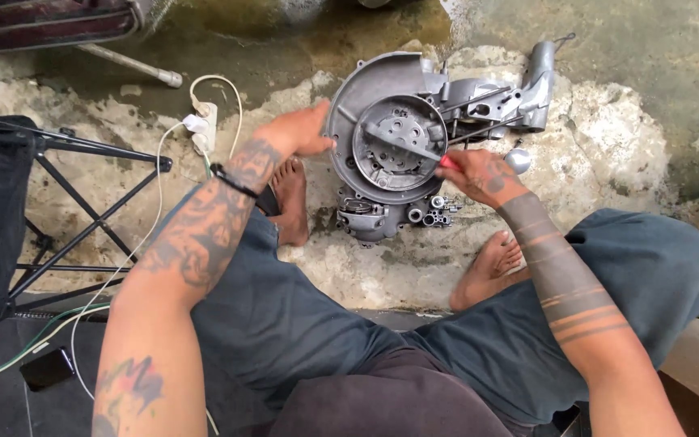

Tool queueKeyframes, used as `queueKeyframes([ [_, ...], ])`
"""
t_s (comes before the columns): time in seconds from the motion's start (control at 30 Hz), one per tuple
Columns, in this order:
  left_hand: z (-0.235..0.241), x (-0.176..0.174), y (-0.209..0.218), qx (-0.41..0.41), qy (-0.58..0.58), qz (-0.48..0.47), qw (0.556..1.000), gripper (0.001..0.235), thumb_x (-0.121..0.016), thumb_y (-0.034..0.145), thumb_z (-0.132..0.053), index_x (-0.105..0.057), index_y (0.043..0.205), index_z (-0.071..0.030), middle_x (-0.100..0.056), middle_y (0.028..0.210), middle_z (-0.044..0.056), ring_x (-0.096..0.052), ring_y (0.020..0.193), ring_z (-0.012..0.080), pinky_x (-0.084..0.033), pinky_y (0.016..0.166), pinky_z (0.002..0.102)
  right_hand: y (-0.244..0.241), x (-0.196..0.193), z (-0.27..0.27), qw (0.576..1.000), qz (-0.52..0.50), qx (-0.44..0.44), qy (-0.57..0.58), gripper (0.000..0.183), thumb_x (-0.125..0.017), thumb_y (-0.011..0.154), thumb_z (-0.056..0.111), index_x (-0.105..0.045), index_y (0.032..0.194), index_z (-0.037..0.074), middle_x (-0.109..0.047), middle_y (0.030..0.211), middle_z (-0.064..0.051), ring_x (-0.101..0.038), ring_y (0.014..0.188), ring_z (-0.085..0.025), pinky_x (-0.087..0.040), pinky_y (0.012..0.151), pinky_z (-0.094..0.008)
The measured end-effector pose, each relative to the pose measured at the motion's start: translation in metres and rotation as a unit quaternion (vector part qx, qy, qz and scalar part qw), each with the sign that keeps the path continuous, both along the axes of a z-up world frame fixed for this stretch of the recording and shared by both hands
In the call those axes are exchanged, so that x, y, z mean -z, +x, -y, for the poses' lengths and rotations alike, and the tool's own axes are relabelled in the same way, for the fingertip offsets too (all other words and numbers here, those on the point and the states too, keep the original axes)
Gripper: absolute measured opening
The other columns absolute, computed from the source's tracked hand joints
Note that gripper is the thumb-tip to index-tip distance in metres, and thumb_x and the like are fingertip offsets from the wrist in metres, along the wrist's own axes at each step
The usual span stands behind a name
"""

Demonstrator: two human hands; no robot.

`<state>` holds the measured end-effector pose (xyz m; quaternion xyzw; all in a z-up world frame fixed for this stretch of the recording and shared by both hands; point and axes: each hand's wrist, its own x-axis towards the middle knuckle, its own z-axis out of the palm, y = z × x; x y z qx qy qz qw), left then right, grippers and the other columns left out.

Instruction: Cleaning a motorcycle engine component by scraping off grime and debris using a flathead screwdriver.

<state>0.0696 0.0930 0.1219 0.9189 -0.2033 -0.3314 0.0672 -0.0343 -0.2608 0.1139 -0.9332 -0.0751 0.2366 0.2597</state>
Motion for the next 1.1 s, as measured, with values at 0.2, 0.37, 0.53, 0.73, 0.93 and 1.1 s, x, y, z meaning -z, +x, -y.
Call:
queueKeyframes([
  [0.2,0.007,-0.039,0.039,-0.024,0.024,-0.072,0.997,0.076,-0.06,0.102,-0.033,-0.021,0.163,-0.012,-0.041,0.158,0.019,-0.052,0.134,0.0358,-0.047,0.109,0.046,0.005,0.006,0.0,0.997,0.076,-0.025,0.019,0.033,-0.055,0.11,0.038,-0.06,0.091,0.012,-0.059,0.074,-0.005,-0.054,0.059,-0.02,-0.047,0.052,-0.035],
  [0.37,0.0,-0.023,0.052,-0.005,0.081,-0.115,0.99,0.073,-0.061,0.101,-0.035,-0.028,0.162,-0.012,-0.037,0.162,0.016,-0.042,0.144,0.0383,-0.038,0.119,0.051,-0.001,-0.016,-0.008,0.994,-0.013,-0.108,-0.031,0.032,-0.055,0.106,0.04,-0.056,0.092,0.011,-0.065,0.069,-0.009,-0.066,0.059,-0.03,-0.057,0.063,-0.046],
  [0.53,0.008,-0.005,0.058,0.025,0.106,-0.106,0.988,0.066,-0.06,0.102,-0.03,-0.034,0.16,-0.013,-0.045,0.151,0.025,-0.055,0.126,0.0484,-0.052,0.099,0.058,-0.009,0.006,0.005,0.999,0.046,-0.03,-0.003,0.033,-0.054,0.11,0.036,-0.056,0.093,0.009,-0.062,0.066,-0.01,-0.057,0.052,-0.028,-0.048,0.051,-0.042],
  [0.73,0.026,-0.019,0.065,0.017,0.133,-0.094,0.986,0.062,-0.054,0.099,-0.018,-0.039,0.159,-0.015,-0.049,0.15,0.024,-0.058,0.124,0.0461,-0.053,0.098,0.057,-0.014,0.001,0.01,0.999,0.034,-0.013,-0.024,0.04,-0.052,0.109,0.046,-0.056,0.093,0.009,-0.063,0.066,-0.01,-0.061,0.055,-0.028,-0.052,0.058,-0.043],
  [0.93,0.045,-0.025,0.07,-0.008,0.105,-0.072,0.992,0.049,-0.051,0.092,-0.011,-0.049,0.14,-0.01,-0.052,0.136,0.021,-0.058,0.112,0.0412,-0.054,0.088,0.053,-0.02,-0.007,0.005,0.999,0.0,-0.038,-0.014,0.048,-0.045,0.107,0.054,-0.06,0.096,0.011,-0.062,0.067,-0.008,-0.06,0.054,-0.026,-0.05,0.053,-0.039],
  [1.1,0.047,0.014,0.075,0.016,0.123,0.003,0.992,0.021,-0.057,0.087,0.0,-0.068,0.104,0.006,-0.066,0.106,0.027,-0.067,0.082,0.0447,-0.058,0.068,0.055,-0.021,-0.01,0.011,0.998,0.047,-0.027,-0.039,0.044,-0.049,0.11,0.048,-0.06,0.094,0.008,-0.067,0.073,-0.012,-0.065,0.062,-0.033,-0.049,0.058,-0.046],
])
